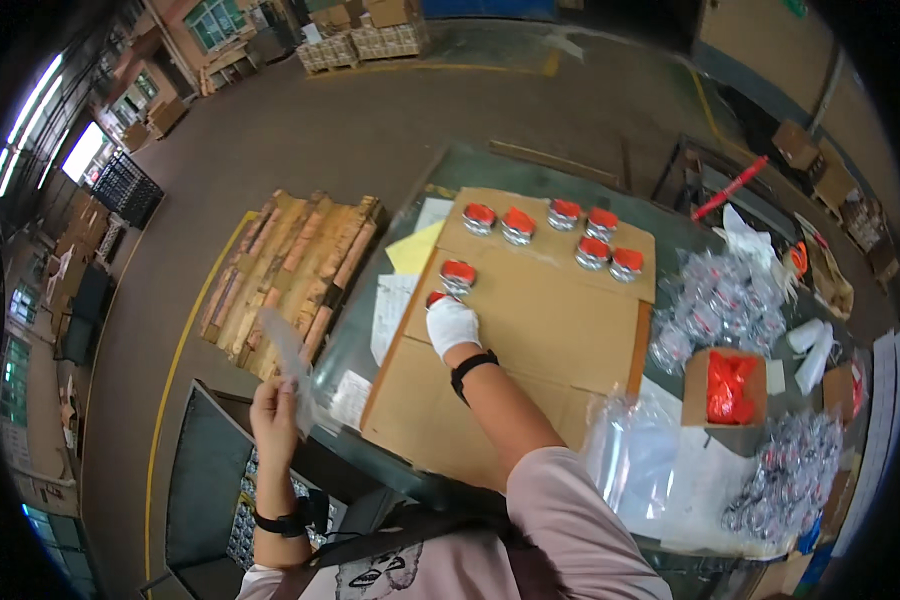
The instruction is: The person places red protective covers onto small metallic objects arranged on a cardboard sheet. They then pick up each covered object, place it into a clear plastic bag, and set the bagged item aside. The process is repeated for multiple units in a repetitive assembly line fashion.
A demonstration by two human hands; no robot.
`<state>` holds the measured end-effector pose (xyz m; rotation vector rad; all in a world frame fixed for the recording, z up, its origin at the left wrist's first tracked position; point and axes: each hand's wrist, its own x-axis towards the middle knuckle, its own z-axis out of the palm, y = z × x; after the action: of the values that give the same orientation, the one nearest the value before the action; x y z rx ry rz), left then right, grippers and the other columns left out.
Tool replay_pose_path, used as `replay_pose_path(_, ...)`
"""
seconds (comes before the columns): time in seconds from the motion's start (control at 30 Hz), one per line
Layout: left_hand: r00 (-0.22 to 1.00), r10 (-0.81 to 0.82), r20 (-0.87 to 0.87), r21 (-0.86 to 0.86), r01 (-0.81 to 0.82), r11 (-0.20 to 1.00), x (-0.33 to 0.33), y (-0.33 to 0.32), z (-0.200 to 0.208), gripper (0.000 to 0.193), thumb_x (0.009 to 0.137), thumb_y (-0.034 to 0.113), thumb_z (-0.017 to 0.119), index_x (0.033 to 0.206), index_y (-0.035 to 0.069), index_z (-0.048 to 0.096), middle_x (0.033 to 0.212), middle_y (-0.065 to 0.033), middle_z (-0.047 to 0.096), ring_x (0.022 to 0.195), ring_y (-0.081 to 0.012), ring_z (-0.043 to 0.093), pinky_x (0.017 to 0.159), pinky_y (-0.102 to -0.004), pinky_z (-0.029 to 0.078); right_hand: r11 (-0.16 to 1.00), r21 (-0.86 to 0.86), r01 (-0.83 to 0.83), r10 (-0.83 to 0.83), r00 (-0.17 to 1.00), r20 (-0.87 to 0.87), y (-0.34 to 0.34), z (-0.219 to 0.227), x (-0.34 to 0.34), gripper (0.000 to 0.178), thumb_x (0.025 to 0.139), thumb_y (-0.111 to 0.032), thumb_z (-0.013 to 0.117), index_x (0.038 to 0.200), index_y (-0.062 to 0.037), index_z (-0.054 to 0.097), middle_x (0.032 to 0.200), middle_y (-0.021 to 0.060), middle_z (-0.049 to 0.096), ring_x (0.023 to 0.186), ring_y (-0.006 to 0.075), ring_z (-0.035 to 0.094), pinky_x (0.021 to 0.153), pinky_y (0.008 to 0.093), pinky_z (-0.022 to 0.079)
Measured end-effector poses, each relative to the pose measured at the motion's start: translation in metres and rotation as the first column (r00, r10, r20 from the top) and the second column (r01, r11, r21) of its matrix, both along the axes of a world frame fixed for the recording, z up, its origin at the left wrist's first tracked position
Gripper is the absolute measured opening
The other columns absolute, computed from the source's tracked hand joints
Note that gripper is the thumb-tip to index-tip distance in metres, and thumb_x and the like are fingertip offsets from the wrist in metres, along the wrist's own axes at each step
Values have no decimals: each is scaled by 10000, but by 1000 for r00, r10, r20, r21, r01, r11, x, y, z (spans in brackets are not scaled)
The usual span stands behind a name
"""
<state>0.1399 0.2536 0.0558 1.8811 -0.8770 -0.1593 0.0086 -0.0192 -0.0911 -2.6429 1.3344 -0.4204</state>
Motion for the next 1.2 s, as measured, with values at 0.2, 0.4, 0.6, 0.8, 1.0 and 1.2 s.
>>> replay_pose_path(0.2,944,-296,143,489,193,851,-20,-55,-105,230,826,188,644,979,17,653,762,-200,659,692,-352,657,625,-410,514,779,619,-95,-92,960,263,33,60,-50,197,860,-199,568,925,-21,624,840,158,680,755,283,683,630,419,533)
replay_pose_path(0.4,783,-339,-522,400,576,713,-114,-86,-155,216,862,178,593,945,-12,654,803,-225,658,721,-368,652,635,-426,507,901,433,-38,-198,851,487,141,44,-121,367,823,-200,663,1103,2,538,972,204,637,838,385,648,684,424,534)
replay_pose_path(0.6,841,-428,-332,29,463,886,-112,-70,-120,234,898,181,619,1054,14,665,829,-213,669,702,-323,668,619,-383,514,940,333,-77,60,996,62,167,36,-112,242,886,-245,574,990,-26,563,915,161,621,707,347,635,590,424,524)
replay_pose_path(0.8,716,-586,-379,-138,583,801,-142,-61,-68,255,946,184,564,1129,23,641,806,-138,675,685,-230,649,631,-317,505,208,905,-370,-665,625,408,129,30,-91,240,959,-199,479,978,11,593,921,124,632,776,238,612,687,363,505)
replay_pose_path(1.0,337,-332,-881,-243,280,929,-73,-68,-75,244,957,225,554,1001,27,689,757,-27,578,668,-119,565,585,-275,461,987,131,-90,69,984,163,167,148,-120,269,886,-188,624,1075,0,588,1000,169,610,788,253,636,733,360,510)
replay_pose_path(1.2,703,-666,249,495,499,711,-96,-37,-107,251,831,238,642,1016,82,707,874,-150,497,810,-321,564,690,-414,487,152,873,-464,-777,490,395,150,48,-115,264,806,-120,630,1034,5,582,1032,199,627,834,312,662,684,389,550)
